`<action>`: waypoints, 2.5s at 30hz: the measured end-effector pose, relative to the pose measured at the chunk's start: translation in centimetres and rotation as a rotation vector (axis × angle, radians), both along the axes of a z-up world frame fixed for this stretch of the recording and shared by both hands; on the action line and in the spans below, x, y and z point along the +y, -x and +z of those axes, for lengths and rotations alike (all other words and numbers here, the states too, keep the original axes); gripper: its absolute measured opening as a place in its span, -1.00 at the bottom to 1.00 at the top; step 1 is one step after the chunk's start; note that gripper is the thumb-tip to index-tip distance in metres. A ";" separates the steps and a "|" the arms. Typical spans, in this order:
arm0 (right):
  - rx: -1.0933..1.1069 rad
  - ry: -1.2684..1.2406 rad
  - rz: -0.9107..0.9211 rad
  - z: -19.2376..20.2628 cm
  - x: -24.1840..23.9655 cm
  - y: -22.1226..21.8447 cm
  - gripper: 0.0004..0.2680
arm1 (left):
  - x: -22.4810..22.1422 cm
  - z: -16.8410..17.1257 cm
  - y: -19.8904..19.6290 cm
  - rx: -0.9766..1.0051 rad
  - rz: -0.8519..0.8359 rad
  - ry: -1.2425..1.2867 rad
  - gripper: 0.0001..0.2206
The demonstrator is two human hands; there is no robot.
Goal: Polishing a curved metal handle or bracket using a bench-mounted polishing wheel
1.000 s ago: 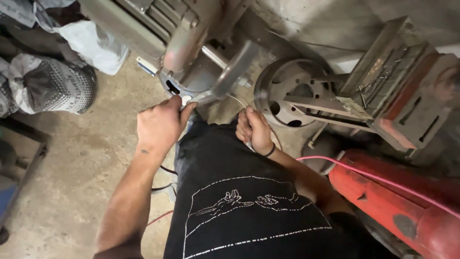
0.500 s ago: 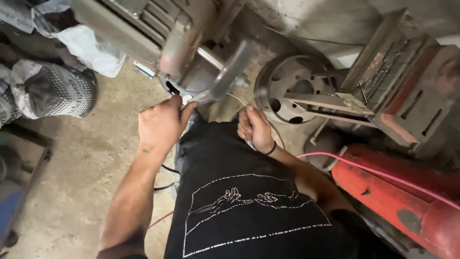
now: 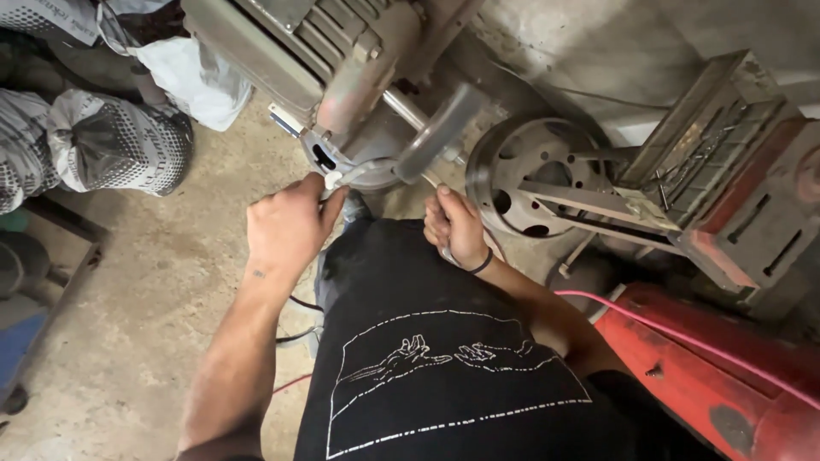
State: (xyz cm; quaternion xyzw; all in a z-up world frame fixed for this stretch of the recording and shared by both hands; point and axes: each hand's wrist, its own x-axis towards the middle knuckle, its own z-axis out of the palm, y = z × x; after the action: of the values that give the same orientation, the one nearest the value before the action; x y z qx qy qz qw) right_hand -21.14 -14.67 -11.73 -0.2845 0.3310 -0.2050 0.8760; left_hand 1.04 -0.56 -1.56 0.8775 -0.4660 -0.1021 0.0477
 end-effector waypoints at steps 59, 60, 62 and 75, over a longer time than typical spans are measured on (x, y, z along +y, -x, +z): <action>0.263 -0.137 -0.134 4.0 -4.4 5.3 -0.71 | -8.8 -2.2 1.9 0.444 -0.126 -0.109 -0.71; 0.273 -0.139 -0.122 4.0 -4.6 5.5 -0.71 | -8.9 -2.0 1.9 0.442 -0.136 -0.104 -0.73; 0.277 -0.143 -0.127 4.3 -4.4 5.8 -0.71 | -9.0 -1.7 2.4 0.445 -0.132 -0.120 -0.71; 0.277 -0.124 -0.128 3.8 -3.0 7.2 -0.69 | -5.2 1.8 0.6 0.753 -0.069 -0.134 -0.64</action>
State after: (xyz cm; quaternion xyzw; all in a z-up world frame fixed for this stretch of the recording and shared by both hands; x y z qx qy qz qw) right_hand -28.35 -17.72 -7.95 -0.2338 0.4783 -0.1982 0.8230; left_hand 0.43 -5.72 0.20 0.7636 -0.4374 -0.4491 0.1544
